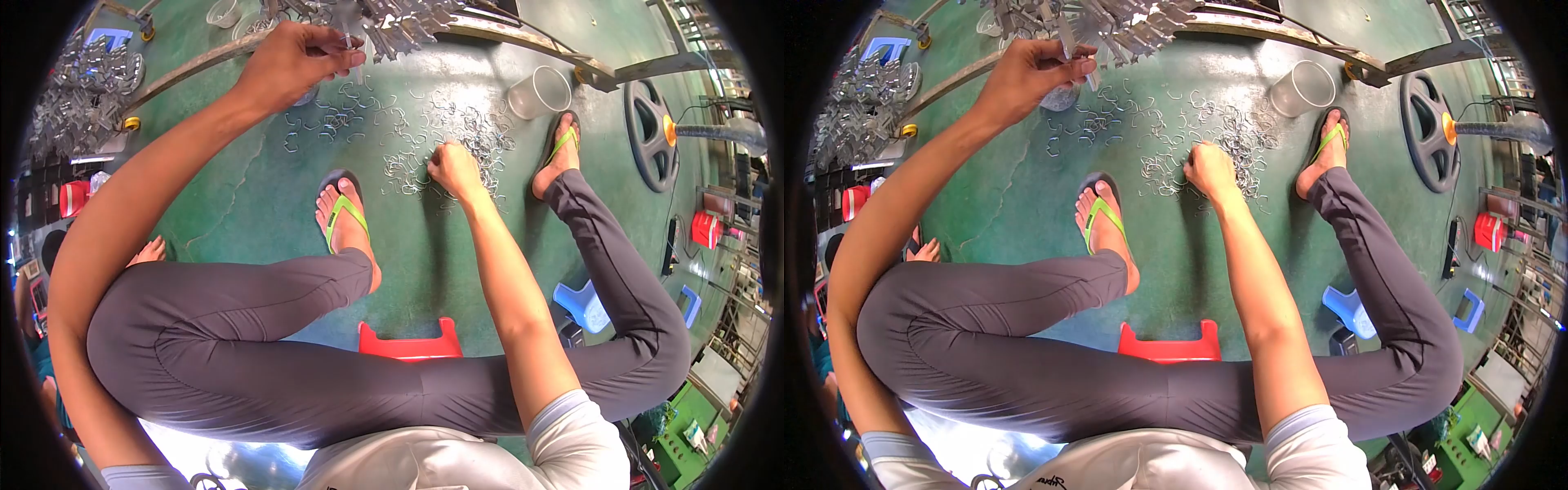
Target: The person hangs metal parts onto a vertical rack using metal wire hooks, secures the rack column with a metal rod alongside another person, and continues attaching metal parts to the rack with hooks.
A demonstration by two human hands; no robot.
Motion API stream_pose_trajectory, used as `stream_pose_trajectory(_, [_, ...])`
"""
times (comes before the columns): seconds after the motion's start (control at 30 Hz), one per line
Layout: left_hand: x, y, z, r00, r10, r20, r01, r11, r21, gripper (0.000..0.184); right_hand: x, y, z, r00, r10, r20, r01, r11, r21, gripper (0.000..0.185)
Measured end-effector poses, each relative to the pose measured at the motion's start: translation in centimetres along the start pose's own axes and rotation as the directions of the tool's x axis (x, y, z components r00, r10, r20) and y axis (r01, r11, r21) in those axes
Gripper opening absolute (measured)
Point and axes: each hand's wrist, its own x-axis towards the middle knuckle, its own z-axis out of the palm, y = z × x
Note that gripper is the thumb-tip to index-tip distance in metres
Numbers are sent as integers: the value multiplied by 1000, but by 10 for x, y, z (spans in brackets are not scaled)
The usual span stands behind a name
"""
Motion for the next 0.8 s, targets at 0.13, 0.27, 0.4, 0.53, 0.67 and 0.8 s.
stream_pose_trajectory(0.13, [0,-4,3,994,72,-79,-75,996,-44,46,-7,9,-12,983,120,141,-128,991,43,24])
stream_pose_trajectory(0.27, [1,-6,1,998,31,-58,-33,999,-38,45,0,30,-19,982,37,187,-77,974,213,21])
stream_pose_trajectory(0.4, [2,0,3,1000,-11,-17,10,999,-41,41,17,20,-15,986,88,-141,-54,972,229,24])
stream_pose_trajectory(0.53, [3,-1,4,1000,-10,-17,10,999,-37,40,38,11,-8,977,-99,-187,139,968,210,18])
stream_pose_trajectory(0.67, [3,-4,2,999,-29,-14,28,998,-63,39,65,5,4,946,-310,-90,307,950,-46,10])
stream_pose_trajectory(0.8, [-2,1,0,1000,8,-3,-8,997,-78,40,65,-9,-3,969,-239,57,246,956,-160,17])
